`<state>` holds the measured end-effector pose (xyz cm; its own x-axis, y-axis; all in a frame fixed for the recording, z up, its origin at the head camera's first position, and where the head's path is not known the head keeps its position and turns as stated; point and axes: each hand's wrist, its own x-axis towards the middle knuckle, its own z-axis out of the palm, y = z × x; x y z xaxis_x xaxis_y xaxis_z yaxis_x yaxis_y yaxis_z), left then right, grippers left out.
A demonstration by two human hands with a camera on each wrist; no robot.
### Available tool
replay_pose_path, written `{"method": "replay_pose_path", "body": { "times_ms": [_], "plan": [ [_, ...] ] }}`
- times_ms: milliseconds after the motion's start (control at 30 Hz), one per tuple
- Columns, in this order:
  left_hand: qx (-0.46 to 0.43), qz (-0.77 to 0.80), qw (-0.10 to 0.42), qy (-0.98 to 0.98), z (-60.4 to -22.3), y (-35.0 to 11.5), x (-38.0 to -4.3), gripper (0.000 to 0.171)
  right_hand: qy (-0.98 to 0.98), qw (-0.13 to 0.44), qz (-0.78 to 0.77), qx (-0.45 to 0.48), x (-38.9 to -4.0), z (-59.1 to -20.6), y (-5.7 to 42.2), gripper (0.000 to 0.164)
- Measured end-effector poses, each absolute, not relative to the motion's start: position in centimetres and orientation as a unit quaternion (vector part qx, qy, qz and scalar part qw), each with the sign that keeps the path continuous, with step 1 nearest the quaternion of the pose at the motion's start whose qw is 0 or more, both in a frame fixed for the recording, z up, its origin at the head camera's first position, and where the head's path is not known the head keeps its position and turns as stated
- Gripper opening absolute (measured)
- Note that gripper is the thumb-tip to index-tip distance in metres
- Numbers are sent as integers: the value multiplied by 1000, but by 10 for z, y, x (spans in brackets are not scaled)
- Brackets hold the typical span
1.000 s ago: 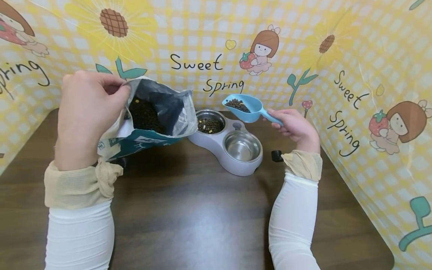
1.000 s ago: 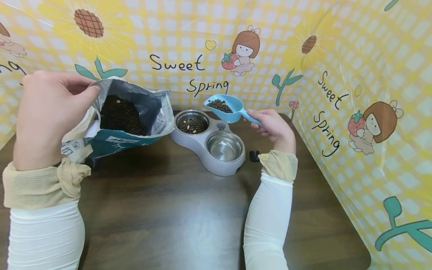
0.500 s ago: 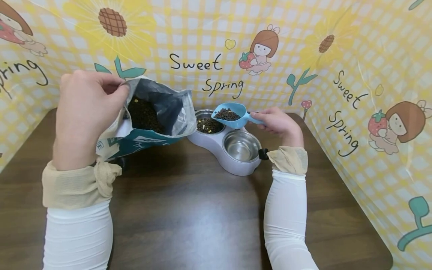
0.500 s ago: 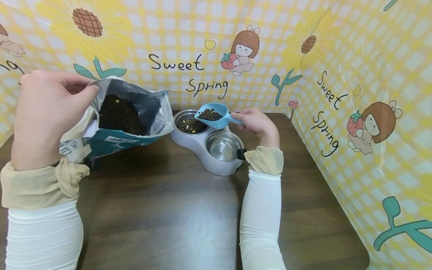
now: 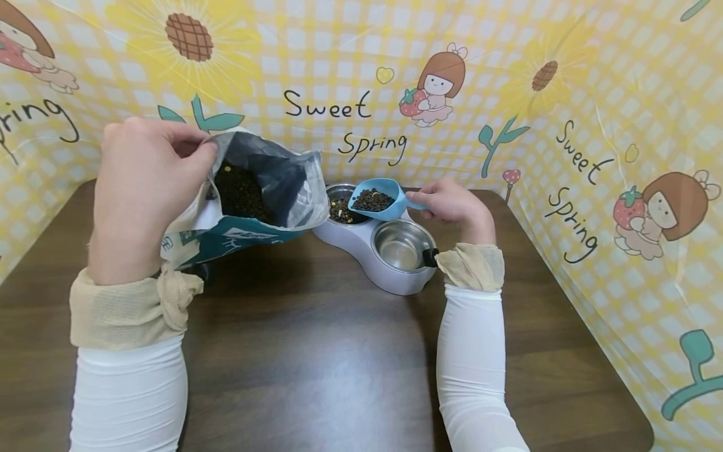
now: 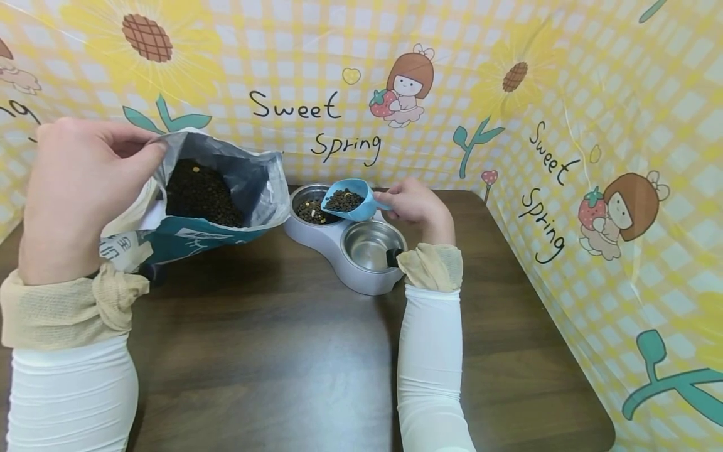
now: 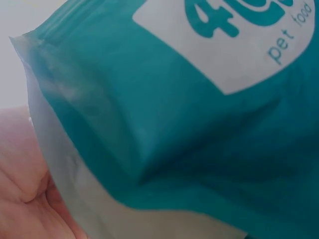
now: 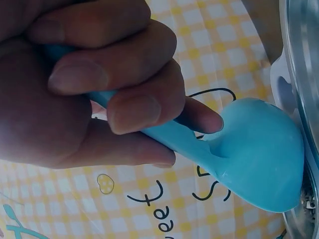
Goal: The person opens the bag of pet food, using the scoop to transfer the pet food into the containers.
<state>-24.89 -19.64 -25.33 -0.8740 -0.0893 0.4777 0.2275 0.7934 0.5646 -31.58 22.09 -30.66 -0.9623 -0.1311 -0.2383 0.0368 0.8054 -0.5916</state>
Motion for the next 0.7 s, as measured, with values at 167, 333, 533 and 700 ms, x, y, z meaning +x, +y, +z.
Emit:
{"method": "replay_pose_path", "body": {
  "times_ms": [167, 333, 533, 700],
  "plan": [
    [-36, -321, 243, -914, -253, -197, -250, 33, 950, 127, -283, -41, -317, -306, 217, 51],
    [-37, -320, 247, -914, -254, -197, -250, 32, 957, 111, -261, -65, -319, -306, 214, 51],
    [-45, -319, 256, -912, -254, -195, -249, 32, 962, 95, -245, -76, -319, -307, 212, 48],
    [-44, -319, 252, -912, -254, -195, -249, 33, 964, 89, -238, -76, -320, -308, 211, 47]
  ]
}}
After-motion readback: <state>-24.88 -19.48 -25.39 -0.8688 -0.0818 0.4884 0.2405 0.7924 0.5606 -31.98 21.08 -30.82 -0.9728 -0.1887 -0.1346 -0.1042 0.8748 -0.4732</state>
